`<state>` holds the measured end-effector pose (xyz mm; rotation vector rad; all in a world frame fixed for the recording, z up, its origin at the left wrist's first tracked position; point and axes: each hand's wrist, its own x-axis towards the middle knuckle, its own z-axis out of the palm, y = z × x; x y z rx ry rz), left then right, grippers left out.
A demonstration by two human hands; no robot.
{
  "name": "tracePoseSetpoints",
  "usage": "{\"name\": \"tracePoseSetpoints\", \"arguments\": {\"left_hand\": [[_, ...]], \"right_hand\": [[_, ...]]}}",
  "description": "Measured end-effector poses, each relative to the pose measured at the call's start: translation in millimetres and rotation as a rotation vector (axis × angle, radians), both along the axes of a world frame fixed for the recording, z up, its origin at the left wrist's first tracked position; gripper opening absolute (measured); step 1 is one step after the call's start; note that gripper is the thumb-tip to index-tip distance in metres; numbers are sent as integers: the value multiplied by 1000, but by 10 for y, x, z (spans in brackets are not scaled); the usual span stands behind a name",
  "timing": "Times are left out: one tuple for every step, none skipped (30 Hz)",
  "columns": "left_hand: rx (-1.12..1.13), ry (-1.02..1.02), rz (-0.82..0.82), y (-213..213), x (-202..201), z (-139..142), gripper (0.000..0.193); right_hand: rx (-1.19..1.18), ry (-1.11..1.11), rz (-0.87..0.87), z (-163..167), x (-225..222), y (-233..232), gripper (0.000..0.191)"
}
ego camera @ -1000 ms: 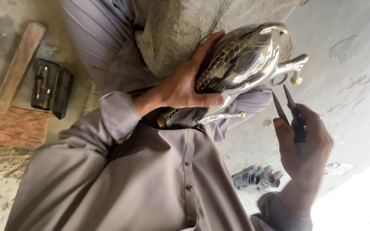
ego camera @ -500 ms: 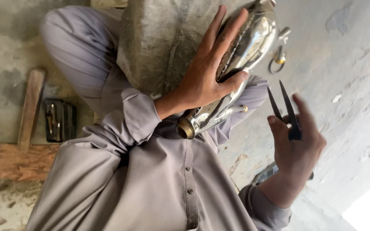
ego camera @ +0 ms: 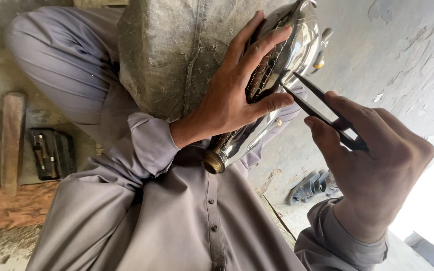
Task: The person hammers a metal chain onto a silver trophy-like object using a wooden mallet and a small tool, then uses pliers to adjust the chain. The object is held against a stone block on the floor.
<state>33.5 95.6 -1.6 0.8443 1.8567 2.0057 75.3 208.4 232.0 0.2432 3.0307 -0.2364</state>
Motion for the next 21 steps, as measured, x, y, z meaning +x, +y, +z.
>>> {"name": "tracePoseSetpoints", "arguments": {"left_hand": [[6, -10, -1, -5, 13, 1, 84], [13, -22, -2, -5, 18, 3, 83], [15, -26, 0, -9, 20, 4, 83], [18, -30, 2, -10, 18, 8, 83], [21, -25, 4, -11, 11, 11, 84], [17, -21, 9, 1, 0, 17, 84], [14, -16, 14, 12, -13, 22, 85], [5, -16, 17, 33, -21, 35, 86], [-11, -8, 18, 32, -20, 48, 87], [-26, -1, 19, 34, -20, 60, 88], [-45, 18, 21, 14, -23, 65, 88], [-49, 31, 13, 9, -29, 70, 90], [-53, 45, 5, 0, -37, 73, 91], [-45, 50, -6, -10, -46, 73, 94], [-53, 62, -5, -24, -56, 74, 96], [-62, 74, -5, -36, -66, 76, 98], [-82, 92, 2, -41, -75, 79, 99], [-87, 90, -2, -45, -75, 90, 100], [-93, 88, -6, -40, -76, 94, 101], [-89, 65, -16, -58, -69, 103, 103], [-93, 55, -21, -62, -64, 105, 103]], "right_hand": [[-16, -4, -4, 4, -12, 0, 30], [-7, -5, 13, 5, -16, 4, 30], [-1, -4, 32, 3, -11, 17, 30], [6, -1, 50, -2, 2, 36, 30], [-3, -3, 49, -16, 19, 62, 30], [-7, -2, 44, -33, 42, 95, 30], [-5, 1, 33, -44, 69, 135, 30], [-18, 9, 39, -54, 99, 174, 30], [-34, 12, 41, -69, 129, 207, 29], [-51, 12, 43, -66, 156, 242, 29], [-60, 19, 44, -62, 182, 266, 29], [-68, 28, 43, -76, 199, 276, 29], [-83, 34, 45, -88, 213, 278, 29], [-71, 28, 39, -96, 219, 281, 30], [-61, 23, 39, -105, 223, 279, 30], [-53, 19, 42, -113, 225, 274, 30], [-45, 16, 48, -122, 228, 273, 30], [-33, 15, 50, -122, 233, 273, 30], [-21, 14, 48, -122, 242, 275, 30], [-17, 9, 45, -121, 251, 286, 31], [-16, 3, 43, -118, 265, 292, 32]]}}
